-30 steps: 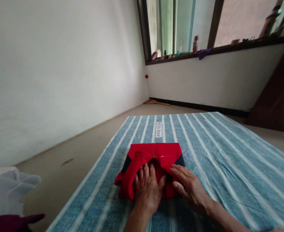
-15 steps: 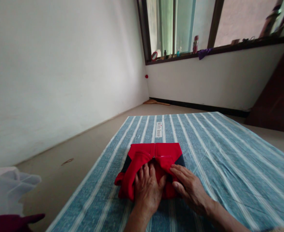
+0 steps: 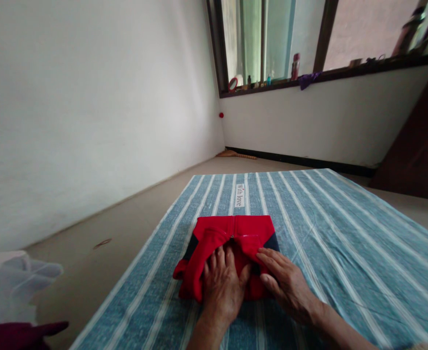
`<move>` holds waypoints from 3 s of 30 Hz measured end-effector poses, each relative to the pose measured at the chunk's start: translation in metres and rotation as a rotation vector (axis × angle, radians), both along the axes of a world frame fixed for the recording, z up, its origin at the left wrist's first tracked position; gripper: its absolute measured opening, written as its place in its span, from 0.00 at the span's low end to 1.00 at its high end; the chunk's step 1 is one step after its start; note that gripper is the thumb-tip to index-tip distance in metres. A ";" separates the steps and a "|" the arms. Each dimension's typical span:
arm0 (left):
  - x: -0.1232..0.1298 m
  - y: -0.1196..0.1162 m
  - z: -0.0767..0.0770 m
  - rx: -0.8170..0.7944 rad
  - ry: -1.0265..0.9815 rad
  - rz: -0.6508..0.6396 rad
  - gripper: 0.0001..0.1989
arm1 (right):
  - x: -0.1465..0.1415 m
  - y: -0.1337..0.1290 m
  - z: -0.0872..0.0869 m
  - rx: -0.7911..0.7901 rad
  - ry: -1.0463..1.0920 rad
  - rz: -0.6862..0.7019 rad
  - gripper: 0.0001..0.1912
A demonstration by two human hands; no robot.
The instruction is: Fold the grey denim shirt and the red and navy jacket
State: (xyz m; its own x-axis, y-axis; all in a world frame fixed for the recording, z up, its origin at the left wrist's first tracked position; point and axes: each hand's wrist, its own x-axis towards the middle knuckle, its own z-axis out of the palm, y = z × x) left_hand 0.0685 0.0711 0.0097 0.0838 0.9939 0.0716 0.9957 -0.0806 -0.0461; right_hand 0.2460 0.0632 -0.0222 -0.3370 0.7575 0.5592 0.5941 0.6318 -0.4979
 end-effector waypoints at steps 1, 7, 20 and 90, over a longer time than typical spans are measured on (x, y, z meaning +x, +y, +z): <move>0.000 0.000 0.000 -0.005 -0.001 0.004 0.32 | 0.000 0.000 0.000 0.004 0.003 -0.003 0.22; -0.001 0.002 -0.002 -0.001 -0.003 0.004 0.32 | 0.000 -0.001 0.003 0.008 0.006 0.006 0.22; 0.001 0.000 0.001 -0.009 -0.012 0.009 0.31 | 0.000 0.000 -0.003 0.004 0.007 0.000 0.22; -0.042 -0.090 0.002 -0.400 -1.883 0.529 0.08 | -0.009 0.042 0.059 -0.287 0.126 -0.204 0.23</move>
